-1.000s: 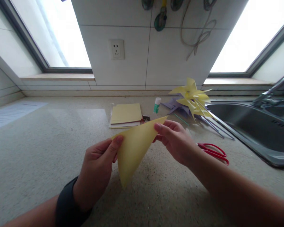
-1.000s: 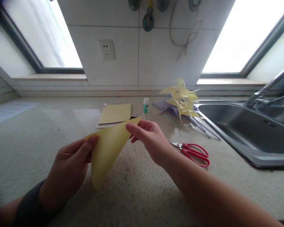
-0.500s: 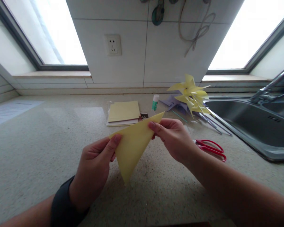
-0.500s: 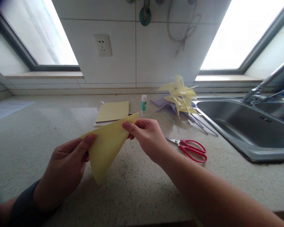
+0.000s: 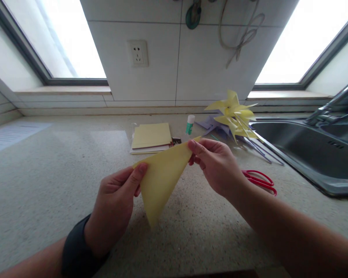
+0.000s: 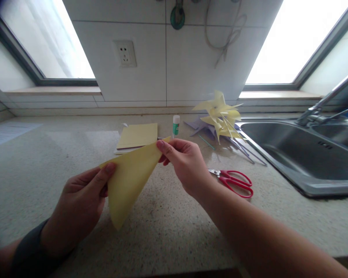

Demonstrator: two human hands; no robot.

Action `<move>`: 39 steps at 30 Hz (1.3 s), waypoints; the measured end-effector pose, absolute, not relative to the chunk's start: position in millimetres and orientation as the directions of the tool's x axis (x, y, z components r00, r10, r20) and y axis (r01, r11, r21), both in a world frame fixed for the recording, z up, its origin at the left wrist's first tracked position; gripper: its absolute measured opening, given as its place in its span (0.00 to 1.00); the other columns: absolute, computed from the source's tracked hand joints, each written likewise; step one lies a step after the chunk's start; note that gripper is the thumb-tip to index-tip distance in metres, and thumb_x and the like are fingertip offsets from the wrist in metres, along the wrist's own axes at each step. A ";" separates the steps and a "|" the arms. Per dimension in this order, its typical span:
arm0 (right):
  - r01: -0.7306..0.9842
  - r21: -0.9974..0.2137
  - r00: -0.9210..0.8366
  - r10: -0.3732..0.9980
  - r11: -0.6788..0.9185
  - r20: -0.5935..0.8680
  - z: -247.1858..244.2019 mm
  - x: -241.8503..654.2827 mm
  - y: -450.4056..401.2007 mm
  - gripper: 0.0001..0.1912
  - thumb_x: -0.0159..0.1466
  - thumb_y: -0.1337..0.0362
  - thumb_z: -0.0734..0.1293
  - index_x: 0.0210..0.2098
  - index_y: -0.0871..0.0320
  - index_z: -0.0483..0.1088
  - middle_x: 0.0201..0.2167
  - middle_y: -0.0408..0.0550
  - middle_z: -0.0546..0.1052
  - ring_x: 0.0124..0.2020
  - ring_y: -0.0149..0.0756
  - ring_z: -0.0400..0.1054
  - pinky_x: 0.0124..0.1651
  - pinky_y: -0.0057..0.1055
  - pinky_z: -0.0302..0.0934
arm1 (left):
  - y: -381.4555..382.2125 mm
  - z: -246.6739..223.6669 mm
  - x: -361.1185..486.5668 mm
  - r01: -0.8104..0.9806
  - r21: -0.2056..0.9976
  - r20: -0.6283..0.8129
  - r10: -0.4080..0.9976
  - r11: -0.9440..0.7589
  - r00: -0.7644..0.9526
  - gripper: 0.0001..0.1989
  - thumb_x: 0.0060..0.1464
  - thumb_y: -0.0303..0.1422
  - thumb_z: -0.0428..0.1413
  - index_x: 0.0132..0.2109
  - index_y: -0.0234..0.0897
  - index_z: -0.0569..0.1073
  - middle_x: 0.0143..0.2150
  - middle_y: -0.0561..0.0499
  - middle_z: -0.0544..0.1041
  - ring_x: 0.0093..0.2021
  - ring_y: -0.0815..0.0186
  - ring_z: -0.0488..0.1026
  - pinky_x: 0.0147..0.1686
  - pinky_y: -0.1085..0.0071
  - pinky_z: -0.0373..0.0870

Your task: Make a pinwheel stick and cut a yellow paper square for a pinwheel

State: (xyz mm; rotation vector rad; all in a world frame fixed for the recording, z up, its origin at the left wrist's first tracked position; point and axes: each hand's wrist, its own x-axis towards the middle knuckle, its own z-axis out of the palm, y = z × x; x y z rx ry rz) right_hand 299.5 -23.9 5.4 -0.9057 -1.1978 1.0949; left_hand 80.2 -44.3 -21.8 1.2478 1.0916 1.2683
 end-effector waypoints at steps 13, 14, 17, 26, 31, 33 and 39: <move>0.020 -0.990 -0.113 0.984 0.140 0.137 5.5 287.7 -31.1 0.19 0.59 0.48 0.73 0.26 0.59 0.77 0.23 0.46 0.76 0.25 0.31 0.66 0.30 0.31 0.62 | -43.3 -15.6 85.6 -0.187 0.982 0.032 0.999 -0.026 0.026 0.14 0.52 0.43 0.66 0.39 0.37 0.83 0.23 0.52 0.72 0.28 0.66 0.71 0.24 0.74 0.67; 0.023 -0.990 -0.129 0.983 0.136 0.132 5.1 287.2 -31.5 0.20 0.59 0.47 0.72 0.26 0.59 0.77 0.23 0.46 0.76 0.25 0.31 0.66 0.30 0.31 0.62 | -43.6 -15.1 86.3 -0.193 0.981 0.017 0.999 -0.012 0.027 0.14 0.52 0.43 0.65 0.38 0.37 0.83 0.23 0.52 0.72 0.27 0.66 0.71 0.24 0.74 0.67; 0.046 -0.994 -0.233 0.969 0.099 0.086 3.1 284.8 -33.2 0.20 0.58 0.46 0.73 0.28 0.59 0.78 0.25 0.47 0.78 0.26 0.32 0.67 0.30 0.30 0.63 | -45.2 -13.0 89.2 -0.240 0.970 -0.040 0.999 0.047 0.034 0.14 0.51 0.44 0.65 0.36 0.37 0.82 0.24 0.52 0.72 0.24 0.69 0.67 0.23 0.74 0.66; 0.067 -0.998 -0.258 0.966 0.010 -0.007 -1.3 273.6 -37.8 0.24 0.58 0.43 0.71 0.29 0.60 0.79 0.27 0.49 0.79 0.27 0.33 0.68 0.33 0.31 0.63 | -45.3 -7.5 93.0 -0.398 0.912 -0.090 0.995 0.102 0.049 0.13 0.52 0.41 0.66 0.40 0.37 0.82 0.26 0.54 0.72 0.23 0.74 0.61 0.24 0.77 0.64; 0.107 -0.994 -0.294 0.955 -0.004 -0.036 -3.5 265.1 -40.2 0.21 0.59 0.45 0.71 0.30 0.58 0.80 0.28 0.48 0.79 0.27 0.33 0.68 0.33 0.31 0.63 | -41.3 0.2 93.7 -0.447 0.891 -0.087 0.996 0.085 0.016 0.13 0.49 0.41 0.68 0.38 0.37 0.82 0.31 0.50 0.77 0.28 0.72 0.68 0.26 0.79 0.65; 0.100 -0.995 -0.265 0.964 0.016 -0.011 -4.1 263.6 -41.0 0.20 0.60 0.46 0.70 0.30 0.58 0.79 0.28 0.48 0.79 0.28 0.33 0.68 0.33 0.31 0.62 | -40.1 1.8 94.1 -0.455 0.888 -0.078 0.997 0.071 0.003 0.13 0.48 0.41 0.69 0.37 0.36 0.82 0.30 0.51 0.76 0.27 0.73 0.67 0.25 0.79 0.64; 0.124 -0.992 -0.412 0.910 0.000 -0.051 -5.9 262.0 -43.9 0.21 0.60 0.45 0.71 0.31 0.58 0.79 0.29 0.48 0.79 0.28 0.32 0.67 0.32 0.30 0.61 | -38.1 1.6 93.2 -0.489 0.869 -0.099 0.995 0.074 -0.024 0.12 0.48 0.40 0.69 0.35 0.36 0.81 0.30 0.53 0.75 0.25 0.75 0.64 0.23 0.79 0.60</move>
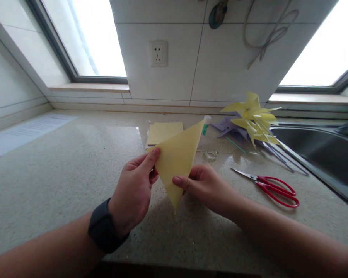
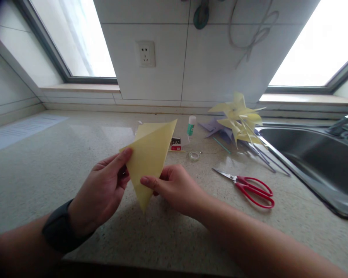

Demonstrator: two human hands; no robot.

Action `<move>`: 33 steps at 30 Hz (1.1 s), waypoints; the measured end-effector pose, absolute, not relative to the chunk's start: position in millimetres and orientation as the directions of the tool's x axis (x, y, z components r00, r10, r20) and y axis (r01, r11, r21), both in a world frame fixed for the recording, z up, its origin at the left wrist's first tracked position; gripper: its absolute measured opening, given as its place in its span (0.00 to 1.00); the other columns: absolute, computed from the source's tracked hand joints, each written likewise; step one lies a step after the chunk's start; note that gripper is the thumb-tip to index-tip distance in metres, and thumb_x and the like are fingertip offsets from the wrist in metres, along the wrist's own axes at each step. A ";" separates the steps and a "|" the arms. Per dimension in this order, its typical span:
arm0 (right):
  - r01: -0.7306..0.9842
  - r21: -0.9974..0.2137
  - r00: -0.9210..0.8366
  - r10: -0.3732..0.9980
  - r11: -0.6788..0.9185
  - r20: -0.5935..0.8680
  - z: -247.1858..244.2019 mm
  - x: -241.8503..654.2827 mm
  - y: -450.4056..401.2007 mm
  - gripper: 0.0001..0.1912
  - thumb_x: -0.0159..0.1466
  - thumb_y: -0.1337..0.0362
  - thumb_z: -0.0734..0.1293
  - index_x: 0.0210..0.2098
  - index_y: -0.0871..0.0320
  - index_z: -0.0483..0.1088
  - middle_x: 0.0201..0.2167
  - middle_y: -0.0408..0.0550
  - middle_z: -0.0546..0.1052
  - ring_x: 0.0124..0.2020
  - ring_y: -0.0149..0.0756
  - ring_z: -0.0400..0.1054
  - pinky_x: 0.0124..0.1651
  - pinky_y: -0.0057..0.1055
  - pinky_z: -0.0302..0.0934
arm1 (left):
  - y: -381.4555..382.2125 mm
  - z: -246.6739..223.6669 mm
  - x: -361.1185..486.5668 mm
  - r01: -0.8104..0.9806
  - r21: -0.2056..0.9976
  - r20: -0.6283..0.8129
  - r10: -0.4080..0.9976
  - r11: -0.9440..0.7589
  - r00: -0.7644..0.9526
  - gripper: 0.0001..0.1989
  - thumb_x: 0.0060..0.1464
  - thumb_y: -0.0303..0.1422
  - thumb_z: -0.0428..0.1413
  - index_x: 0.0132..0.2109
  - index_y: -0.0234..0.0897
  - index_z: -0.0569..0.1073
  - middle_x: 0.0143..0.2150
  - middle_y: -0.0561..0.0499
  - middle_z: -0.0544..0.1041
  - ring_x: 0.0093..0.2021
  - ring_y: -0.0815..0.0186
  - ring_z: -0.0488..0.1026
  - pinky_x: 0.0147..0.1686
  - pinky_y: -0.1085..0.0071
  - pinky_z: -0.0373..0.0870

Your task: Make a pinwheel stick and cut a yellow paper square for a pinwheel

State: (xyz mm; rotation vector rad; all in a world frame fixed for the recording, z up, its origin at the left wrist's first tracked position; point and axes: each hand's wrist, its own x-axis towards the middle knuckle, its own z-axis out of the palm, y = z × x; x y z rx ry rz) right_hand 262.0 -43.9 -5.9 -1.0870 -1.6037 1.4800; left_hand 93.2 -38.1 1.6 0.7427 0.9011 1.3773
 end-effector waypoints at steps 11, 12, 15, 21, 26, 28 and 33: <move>0.160 -0.983 -0.506 0.848 -0.090 -0.160 -5.4 260.0 -46.5 0.17 0.63 0.51 0.69 0.32 0.59 0.79 0.30 0.50 0.81 0.27 0.30 0.70 0.33 0.27 0.64 | -34.8 9.6 91.2 -0.523 0.852 -0.035 0.998 0.007 -0.044 0.09 0.53 0.38 0.67 0.37 0.38 0.82 0.38 0.50 0.80 0.33 0.73 0.71 0.31 0.80 0.67; 0.159 -0.983 -0.505 0.849 -0.087 -0.157 -5.0 260.2 -46.6 0.17 0.64 0.51 0.69 0.31 0.59 0.79 0.30 0.50 0.81 0.27 0.29 0.69 0.33 0.27 0.64 | -34.4 9.8 90.7 -0.523 0.853 -0.032 0.998 0.001 -0.051 0.09 0.52 0.38 0.67 0.36 0.37 0.82 0.38 0.51 0.80 0.32 0.74 0.71 0.30 0.81 0.67; 0.180 -0.978 -0.507 0.842 -0.108 -0.186 -4.4 260.8 -46.4 0.17 0.64 0.51 0.69 0.32 0.60 0.79 0.30 0.50 0.81 0.27 0.29 0.70 0.33 0.27 0.65 | -33.6 10.4 89.6 -0.528 0.850 -0.038 0.997 -0.003 -0.067 0.10 0.51 0.38 0.68 0.37 0.36 0.82 0.37 0.51 0.79 0.32 0.74 0.70 0.30 0.81 0.67; 0.226 -0.960 -0.506 0.822 -0.167 -0.262 -5.5 259.3 -47.2 0.15 0.59 0.53 0.74 0.33 0.61 0.79 0.28 0.48 0.80 0.27 0.29 0.70 0.31 0.25 0.64 | -32.4 13.2 89.1 -0.528 0.849 -0.029 0.994 -0.028 -0.101 0.12 0.49 0.38 0.69 0.36 0.34 0.82 0.37 0.50 0.79 0.33 0.73 0.71 0.32 0.80 0.68; 0.205 -0.955 -0.465 0.837 -0.215 -0.288 -1.6 256.7 -48.4 0.11 0.61 0.59 0.72 0.29 0.61 0.78 0.28 0.48 0.81 0.26 0.27 0.71 0.32 0.24 0.66 | -27.7 11.4 87.1 -0.527 0.847 0.010 0.994 -0.068 -0.112 0.10 0.50 0.38 0.68 0.36 0.36 0.81 0.37 0.50 0.79 0.33 0.72 0.71 0.31 0.79 0.68; 0.195 -0.956 -0.459 0.841 -0.220 -0.287 -0.3 256.8 -48.0 0.11 0.62 0.59 0.71 0.29 0.61 0.77 0.29 0.48 0.81 0.27 0.27 0.71 0.32 0.25 0.67 | -26.7 11.0 86.1 -0.530 0.845 0.011 0.992 -0.076 -0.126 0.09 0.50 0.37 0.68 0.36 0.36 0.81 0.37 0.51 0.78 0.32 0.73 0.70 0.31 0.80 0.67; 0.190 -0.956 -0.465 0.837 -0.225 -0.289 -1.5 257.3 -46.8 0.12 0.63 0.59 0.70 0.30 0.62 0.77 0.30 0.50 0.81 0.27 0.28 0.72 0.34 0.26 0.68 | -26.5 12.0 85.2 -0.525 0.847 0.020 0.992 -0.083 -0.125 0.09 0.51 0.36 0.67 0.36 0.35 0.81 0.35 0.51 0.77 0.31 0.74 0.69 0.30 0.80 0.67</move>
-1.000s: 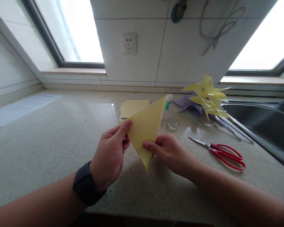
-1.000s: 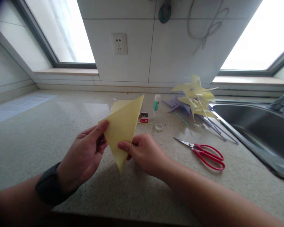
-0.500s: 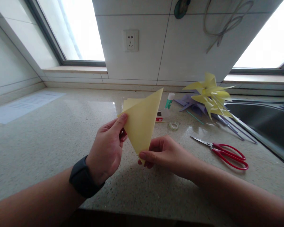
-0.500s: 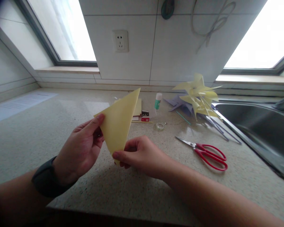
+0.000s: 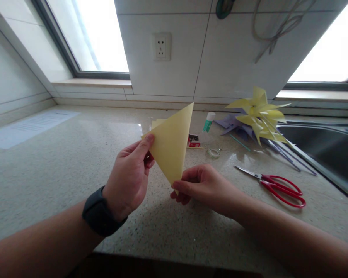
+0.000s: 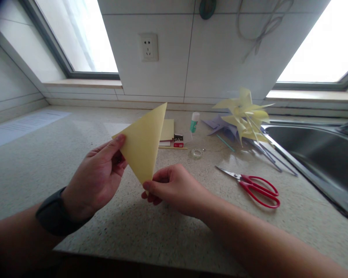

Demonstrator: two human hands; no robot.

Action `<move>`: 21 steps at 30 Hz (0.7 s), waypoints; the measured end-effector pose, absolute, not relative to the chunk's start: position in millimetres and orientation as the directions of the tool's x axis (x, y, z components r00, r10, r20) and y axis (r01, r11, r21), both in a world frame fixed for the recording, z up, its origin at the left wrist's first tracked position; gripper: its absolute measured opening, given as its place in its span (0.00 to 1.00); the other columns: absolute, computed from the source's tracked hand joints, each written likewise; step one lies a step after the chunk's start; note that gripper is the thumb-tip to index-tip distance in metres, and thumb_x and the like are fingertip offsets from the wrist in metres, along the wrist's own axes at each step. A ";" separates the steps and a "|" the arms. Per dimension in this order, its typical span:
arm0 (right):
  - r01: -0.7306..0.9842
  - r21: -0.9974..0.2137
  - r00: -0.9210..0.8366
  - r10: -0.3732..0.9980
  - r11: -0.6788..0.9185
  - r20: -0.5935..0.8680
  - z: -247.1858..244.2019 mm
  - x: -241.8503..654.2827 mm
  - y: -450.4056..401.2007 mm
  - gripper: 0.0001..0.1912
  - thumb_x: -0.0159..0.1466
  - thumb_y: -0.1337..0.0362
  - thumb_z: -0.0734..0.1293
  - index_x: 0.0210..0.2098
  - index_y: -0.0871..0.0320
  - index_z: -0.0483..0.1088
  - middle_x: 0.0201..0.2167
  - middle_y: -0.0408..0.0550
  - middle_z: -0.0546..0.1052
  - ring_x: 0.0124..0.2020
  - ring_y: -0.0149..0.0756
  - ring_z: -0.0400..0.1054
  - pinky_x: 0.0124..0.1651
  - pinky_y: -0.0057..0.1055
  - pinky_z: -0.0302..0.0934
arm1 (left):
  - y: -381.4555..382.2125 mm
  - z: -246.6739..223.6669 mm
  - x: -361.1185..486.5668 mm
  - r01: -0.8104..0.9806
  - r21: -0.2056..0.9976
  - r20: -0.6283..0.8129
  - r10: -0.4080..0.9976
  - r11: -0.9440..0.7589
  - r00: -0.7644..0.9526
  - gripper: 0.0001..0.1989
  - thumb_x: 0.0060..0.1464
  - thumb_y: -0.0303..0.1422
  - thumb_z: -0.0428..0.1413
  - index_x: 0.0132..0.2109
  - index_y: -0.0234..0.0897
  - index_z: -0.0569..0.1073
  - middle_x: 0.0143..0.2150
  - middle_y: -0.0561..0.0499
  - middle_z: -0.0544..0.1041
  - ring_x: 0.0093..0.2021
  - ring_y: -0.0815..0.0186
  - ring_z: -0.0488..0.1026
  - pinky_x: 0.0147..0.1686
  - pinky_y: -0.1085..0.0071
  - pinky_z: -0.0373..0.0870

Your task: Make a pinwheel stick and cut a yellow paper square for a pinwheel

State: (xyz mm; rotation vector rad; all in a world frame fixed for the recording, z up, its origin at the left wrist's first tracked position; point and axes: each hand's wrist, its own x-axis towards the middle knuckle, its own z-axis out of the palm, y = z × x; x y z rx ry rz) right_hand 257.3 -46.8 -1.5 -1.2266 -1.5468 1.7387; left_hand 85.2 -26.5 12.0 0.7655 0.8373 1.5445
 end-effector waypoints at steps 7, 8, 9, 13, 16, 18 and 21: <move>0.135 -0.952 -0.453 0.838 -0.273 -0.305 -3.9 255.2 -47.3 0.08 0.57 0.63 0.74 0.29 0.60 0.74 0.24 0.42 0.77 0.23 0.25 0.69 0.29 0.22 0.64 | -25.5 12.8 84.8 -0.522 0.848 0.017 0.991 -0.086 -0.134 0.08 0.53 0.35 0.66 0.37 0.35 0.81 0.37 0.51 0.78 0.32 0.74 0.69 0.29 0.80 0.67; 0.134 -0.951 -0.446 0.840 -0.278 -0.308 -4.0 255.4 -47.4 0.08 0.56 0.64 0.75 0.29 0.60 0.74 0.23 0.42 0.77 0.23 0.24 0.68 0.28 0.22 0.63 | -25.2 12.9 84.7 -0.524 0.848 0.019 0.991 -0.087 -0.134 0.08 0.53 0.35 0.66 0.37 0.35 0.81 0.36 0.51 0.78 0.32 0.74 0.69 0.29 0.81 0.67; 0.136 -0.950 -0.441 0.841 -0.282 -0.313 -4.3 255.7 -47.5 0.08 0.56 0.64 0.75 0.28 0.60 0.73 0.22 0.41 0.76 0.23 0.24 0.68 0.27 0.22 0.62 | -24.9 12.9 84.7 -0.526 0.846 0.019 0.991 -0.088 -0.134 0.08 0.53 0.35 0.67 0.36 0.35 0.81 0.36 0.51 0.78 0.32 0.74 0.69 0.29 0.81 0.66; 0.145 -0.951 -0.426 0.850 -0.274 -0.309 -6.1 256.2 -46.9 0.08 0.56 0.64 0.74 0.26 0.60 0.73 0.23 0.43 0.78 0.23 0.26 0.69 0.27 0.23 0.63 | -23.8 13.6 84.4 -0.537 0.839 0.005 0.989 -0.083 -0.145 0.08 0.51 0.35 0.67 0.36 0.35 0.81 0.37 0.51 0.78 0.33 0.74 0.70 0.30 0.81 0.67; 0.156 -0.944 -0.402 0.854 -0.292 -0.331 -5.8 255.0 -46.5 0.09 0.58 0.63 0.74 0.26 0.60 0.74 0.24 0.45 0.79 0.24 0.27 0.71 0.29 0.25 0.66 | -22.7 14.8 84.2 -0.534 0.841 0.003 0.988 -0.087 -0.155 0.09 0.51 0.36 0.68 0.36 0.35 0.81 0.37 0.51 0.79 0.33 0.74 0.71 0.30 0.81 0.68; 0.164 -0.936 -0.391 0.851 -0.311 -0.351 -4.2 254.2 -46.7 0.09 0.58 0.63 0.73 0.25 0.60 0.74 0.24 0.46 0.80 0.24 0.27 0.72 0.30 0.25 0.67 | -21.7 15.6 84.1 -0.536 0.839 0.005 0.988 -0.090 -0.157 0.09 0.51 0.35 0.68 0.35 0.35 0.81 0.36 0.52 0.79 0.32 0.74 0.71 0.31 0.81 0.68; 0.159 -0.934 -0.404 0.843 -0.319 -0.356 -1.4 254.2 -47.2 0.10 0.60 0.62 0.73 0.26 0.61 0.74 0.24 0.46 0.80 0.24 0.27 0.72 0.30 0.25 0.68 | -20.0 16.4 83.4 -0.542 0.835 0.013 0.988 -0.097 -0.157 0.09 0.50 0.35 0.68 0.35 0.35 0.81 0.36 0.52 0.79 0.32 0.75 0.71 0.30 0.81 0.68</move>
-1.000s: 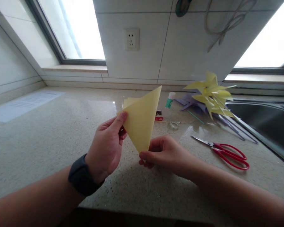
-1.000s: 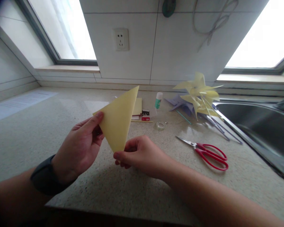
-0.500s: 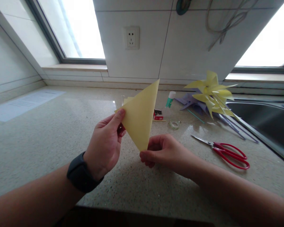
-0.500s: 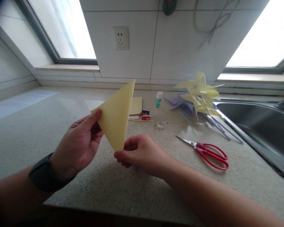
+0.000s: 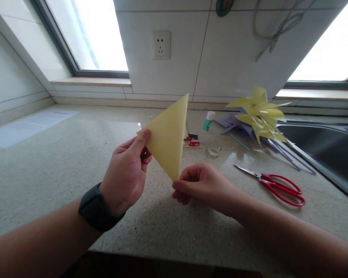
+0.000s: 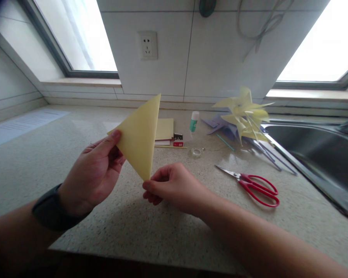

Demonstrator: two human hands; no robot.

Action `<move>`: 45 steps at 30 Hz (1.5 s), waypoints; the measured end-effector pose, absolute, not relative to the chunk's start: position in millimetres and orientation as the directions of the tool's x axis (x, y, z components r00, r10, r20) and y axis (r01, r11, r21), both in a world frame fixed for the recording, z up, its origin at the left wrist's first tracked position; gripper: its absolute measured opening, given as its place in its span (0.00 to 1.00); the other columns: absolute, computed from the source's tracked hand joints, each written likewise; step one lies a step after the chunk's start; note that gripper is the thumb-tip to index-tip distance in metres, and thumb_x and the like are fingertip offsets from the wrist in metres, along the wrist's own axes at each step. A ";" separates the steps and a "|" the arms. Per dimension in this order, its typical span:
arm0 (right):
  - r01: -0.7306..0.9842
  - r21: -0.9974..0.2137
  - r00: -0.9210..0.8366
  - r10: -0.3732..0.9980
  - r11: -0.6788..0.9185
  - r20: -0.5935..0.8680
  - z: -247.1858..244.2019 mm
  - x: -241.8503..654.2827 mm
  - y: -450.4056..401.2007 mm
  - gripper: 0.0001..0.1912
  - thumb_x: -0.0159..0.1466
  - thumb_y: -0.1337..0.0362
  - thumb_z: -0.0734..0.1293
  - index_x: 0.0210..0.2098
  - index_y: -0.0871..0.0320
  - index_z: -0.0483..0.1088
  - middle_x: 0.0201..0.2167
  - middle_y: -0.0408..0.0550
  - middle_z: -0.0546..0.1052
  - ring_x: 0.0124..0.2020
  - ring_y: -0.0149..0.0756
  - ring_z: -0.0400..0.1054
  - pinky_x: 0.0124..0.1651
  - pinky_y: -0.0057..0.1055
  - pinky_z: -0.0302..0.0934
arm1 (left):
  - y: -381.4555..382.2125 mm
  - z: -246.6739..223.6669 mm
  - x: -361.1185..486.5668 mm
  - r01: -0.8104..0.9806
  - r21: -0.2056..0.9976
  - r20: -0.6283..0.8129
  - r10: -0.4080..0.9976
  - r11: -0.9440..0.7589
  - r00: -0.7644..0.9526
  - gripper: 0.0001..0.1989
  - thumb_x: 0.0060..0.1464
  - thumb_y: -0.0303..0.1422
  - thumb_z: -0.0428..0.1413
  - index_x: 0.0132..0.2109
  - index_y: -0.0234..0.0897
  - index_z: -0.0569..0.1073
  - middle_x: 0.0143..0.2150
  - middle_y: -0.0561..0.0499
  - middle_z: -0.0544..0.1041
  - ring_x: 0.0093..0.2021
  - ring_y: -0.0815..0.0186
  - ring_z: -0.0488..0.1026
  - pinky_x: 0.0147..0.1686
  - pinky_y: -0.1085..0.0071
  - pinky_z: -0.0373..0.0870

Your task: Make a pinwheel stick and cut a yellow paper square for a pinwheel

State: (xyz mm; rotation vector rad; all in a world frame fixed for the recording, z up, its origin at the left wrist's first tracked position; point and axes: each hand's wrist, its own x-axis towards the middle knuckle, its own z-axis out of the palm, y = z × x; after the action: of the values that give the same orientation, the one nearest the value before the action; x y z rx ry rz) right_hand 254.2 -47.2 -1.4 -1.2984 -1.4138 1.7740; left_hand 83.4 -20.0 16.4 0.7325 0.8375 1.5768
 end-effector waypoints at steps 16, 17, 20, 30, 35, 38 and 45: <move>0.094 -0.968 -0.515 0.821 -0.232 -0.247 -1.2 256.9 -47.0 0.15 0.56 0.54 0.76 0.33 0.60 0.75 0.28 0.44 0.78 0.27 0.28 0.70 0.32 0.26 0.67 | -28.5 14.5 87.4 -0.521 0.852 -0.010 0.994 -0.049 -0.110 0.10 0.51 0.37 0.68 0.36 0.36 0.81 0.35 0.52 0.78 0.30 0.74 0.69 0.28 0.79 0.65; 0.100 -0.967 -0.503 0.827 -0.233 -0.251 -1.2 256.7 -46.9 0.15 0.57 0.54 0.75 0.31 0.61 0.75 0.27 0.45 0.78 0.26 0.27 0.70 0.32 0.26 0.66 | -28.5 13.8 87.5 -0.521 0.852 -0.010 0.994 -0.049 -0.109 0.10 0.50 0.37 0.68 0.36 0.36 0.81 0.34 0.52 0.78 0.30 0.74 0.69 0.28 0.79 0.64; 0.132 -0.962 -0.486 0.830 -0.240 -0.274 -1.0 256.5 -46.9 0.15 0.58 0.53 0.74 0.29 0.61 0.75 0.27 0.47 0.80 0.26 0.28 0.71 0.32 0.26 0.67 | -28.0 12.0 87.4 -0.524 0.851 -0.019 0.994 -0.042 -0.110 0.09 0.50 0.37 0.68 0.35 0.36 0.80 0.34 0.52 0.78 0.29 0.74 0.68 0.27 0.80 0.64; 0.499 -0.848 -0.341 0.940 0.177 -0.004 21.6 287.3 -52.9 0.26 0.66 0.45 0.63 0.22 0.57 0.69 0.19 0.45 0.73 0.21 0.31 0.66 0.25 0.30 0.58 | -24.7 3.5 81.8 -0.387 0.917 -0.084 0.995 0.095 0.045 0.10 0.54 0.38 0.64 0.35 0.34 0.80 0.31 0.51 0.76 0.24 0.74 0.63 0.23 0.77 0.59; 0.615 -0.467 -0.376 0.757 0.635 0.535 30.2 290.0 -63.0 0.12 0.68 0.61 0.62 0.29 0.54 0.71 0.25 0.46 0.75 0.27 0.35 0.68 0.33 0.35 0.62 | -22.7 -11.0 78.4 0.053 0.981 -0.192 0.941 0.185 0.280 0.17 0.56 0.45 0.59 0.29 0.34 0.78 0.23 0.51 0.72 0.19 0.72 0.59 0.18 0.75 0.49; 0.515 -0.332 -0.661 0.613 0.790 0.433 24.5 281.5 -62.3 0.13 0.66 0.62 0.64 0.49 0.55 0.73 0.45 0.51 0.79 0.47 0.42 0.72 0.53 0.40 0.64 | -19.5 -14.6 74.6 0.217 0.972 -0.172 0.900 0.089 0.400 0.16 0.56 0.42 0.57 0.26 0.36 0.78 0.19 0.53 0.70 0.18 0.72 0.57 0.18 0.75 0.47; 0.447 -0.297 -0.854 0.502 0.844 0.140 2.5 282.2 -54.0 0.37 0.69 0.53 0.62 0.72 0.61 0.48 0.73 0.57 0.48 0.73 0.45 0.43 0.73 0.45 0.42 | -8.7 -13.7 67.7 0.191 0.976 -0.193 0.825 0.105 0.531 0.12 0.54 0.36 0.56 0.35 0.38 0.84 0.32 0.44 0.82 0.26 0.64 0.72 0.24 0.72 0.61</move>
State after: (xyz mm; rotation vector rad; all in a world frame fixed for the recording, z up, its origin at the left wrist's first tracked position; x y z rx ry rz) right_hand 282.2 -54.0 2.5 -0.7322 -2.8096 0.3764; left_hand 67.7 -8.7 -13.7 1.4212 0.9458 0.5892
